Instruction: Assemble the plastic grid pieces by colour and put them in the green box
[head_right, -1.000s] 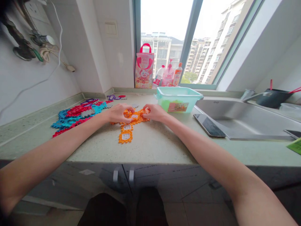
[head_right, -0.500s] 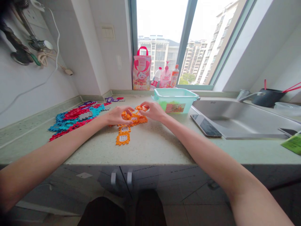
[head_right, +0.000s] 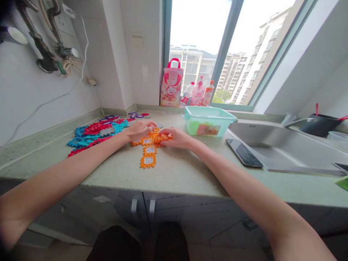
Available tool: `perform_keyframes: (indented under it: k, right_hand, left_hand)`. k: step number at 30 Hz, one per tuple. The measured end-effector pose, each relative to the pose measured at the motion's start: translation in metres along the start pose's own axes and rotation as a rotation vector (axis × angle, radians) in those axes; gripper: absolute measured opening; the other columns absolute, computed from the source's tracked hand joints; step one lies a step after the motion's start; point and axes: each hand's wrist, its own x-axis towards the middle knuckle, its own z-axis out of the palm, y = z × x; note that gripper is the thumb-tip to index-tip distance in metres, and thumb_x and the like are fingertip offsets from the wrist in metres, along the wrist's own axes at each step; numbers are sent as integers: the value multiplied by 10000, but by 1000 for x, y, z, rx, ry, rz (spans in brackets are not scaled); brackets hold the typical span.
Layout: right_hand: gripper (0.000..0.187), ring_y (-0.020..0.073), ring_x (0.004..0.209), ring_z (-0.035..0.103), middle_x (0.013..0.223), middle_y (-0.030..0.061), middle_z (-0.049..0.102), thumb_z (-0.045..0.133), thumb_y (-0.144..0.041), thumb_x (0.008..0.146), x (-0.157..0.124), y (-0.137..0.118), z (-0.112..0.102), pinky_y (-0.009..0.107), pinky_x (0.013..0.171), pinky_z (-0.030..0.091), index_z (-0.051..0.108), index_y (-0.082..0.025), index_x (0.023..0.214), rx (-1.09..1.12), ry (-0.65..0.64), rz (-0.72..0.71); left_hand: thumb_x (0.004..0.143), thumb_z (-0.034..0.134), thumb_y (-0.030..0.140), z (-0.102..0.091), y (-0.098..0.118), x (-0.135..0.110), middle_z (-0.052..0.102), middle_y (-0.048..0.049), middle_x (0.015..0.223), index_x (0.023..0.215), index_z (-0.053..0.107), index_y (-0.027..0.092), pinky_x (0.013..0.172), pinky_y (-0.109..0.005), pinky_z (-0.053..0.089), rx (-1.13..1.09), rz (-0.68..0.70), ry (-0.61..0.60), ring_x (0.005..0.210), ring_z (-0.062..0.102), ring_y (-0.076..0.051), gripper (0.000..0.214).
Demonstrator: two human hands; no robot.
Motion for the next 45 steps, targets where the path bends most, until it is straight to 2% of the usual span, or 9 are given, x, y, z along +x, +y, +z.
perform_keyframes:
  k: [7, 15, 18, 23, 26, 32, 38, 42, 45]
  right_hand:
    - [329, 215, 980, 707, 1113, 30, 804, 770, -331, 830, 2, 1, 1, 363, 949, 521, 788, -247, 1148, 28, 64, 8]
    - [370, 234, 1040, 721, 1137, 43, 807, 779, -467, 852, 2, 30, -3, 384, 932, 542, 771, -249, 1150, 26, 258, 220]
    - [381, 233, 1014, 723, 1098, 43, 808, 796, -481, 848, 2, 34, -1, 379, 910, 544, 767, -245, 1145, 10, 237, 257]
    - [303, 226, 1033, 725, 1117, 43, 807, 777, -373, 859, 1, 34, 1, 351, 904, 542, 753, -246, 1134, 3, 148, 253]
    - [331, 222, 1003, 725, 1068, 33, 802, 774, -366, 853, 0, 34, 0, 335, 874, 537, 742, -252, 1163, -18, 116, 253]
    - [355, 211, 890, 720, 991, 25, 792, 776, -348, 833, -1, 32, -2, 338, 842, 534, 742, -256, 1174, -53, 138, 318]
    - [366, 245, 1069, 713, 1155, 40, 791, 739, -380, 845, 0, 18, -3, 401, 959, 539, 729, -265, 1193, 21, 207, 179]
    - [417, 247, 1151, 698, 1251, 43, 770, 736, -416, 858, 0, 4, 0, 415, 1046, 521, 719, -252, 1241, 166, 111, 39]
    - [404, 241, 1121, 698, 1229, 42, 774, 736, -413, 873, 0, -2, 2, 402, 1055, 512, 724, -239, 1237, 177, 44, 12]
  left_hand:
    - [1016, 362, 589, 0, 1, 0, 773, -102, 1210, 1270, 722, 203, 1028, -426, 511, 5, -23, -13, 1146, 697, -297, 586]
    - [1032, 349, 623, 1, -4, 2, 785, -93, 1192, 1290, 721, 206, 1028, -422, 513, -12, -13, -3, 1125, 709, -294, 616]
    - [1040, 338, 622, 3, -5, 3, 783, -94, 1197, 1291, 722, 211, 1039, -425, 510, 2, -13, 0, 1130, 707, -294, 615]
    - [1046, 328, 620, 2, -2, 2, 779, -101, 1208, 1295, 720, 211, 1037, -422, 510, 12, -42, -25, 1141, 705, -295, 620]
    - [1051, 312, 620, 1, 1, 2, 771, -104, 1240, 1299, 719, 209, 1041, -420, 508, 26, -47, -38, 1166, 696, -292, 629]
    - [1052, 305, 637, 3, -1, 3, 773, -97, 1232, 1296, 723, 233, 1033, -410, 511, 42, -49, -47, 1153, 702, -288, 631]
    - [1050, 296, 650, 4, -3, 2, 770, -113, 1233, 1317, 721, 219, 1057, -434, 501, 33, -55, -46, 1159, 697, -303, 661]
    - [1053, 288, 644, 2, -1, 1, 767, -116, 1247, 1320, 718, 216, 1046, -424, 505, 39, -50, -55, 1164, 697, -300, 663]
    - [1054, 274, 646, 2, 0, 1, 767, -122, 1225, 1305, 725, 210, 1032, -419, 509, 55, -45, -52, 1163, 696, -301, 676]
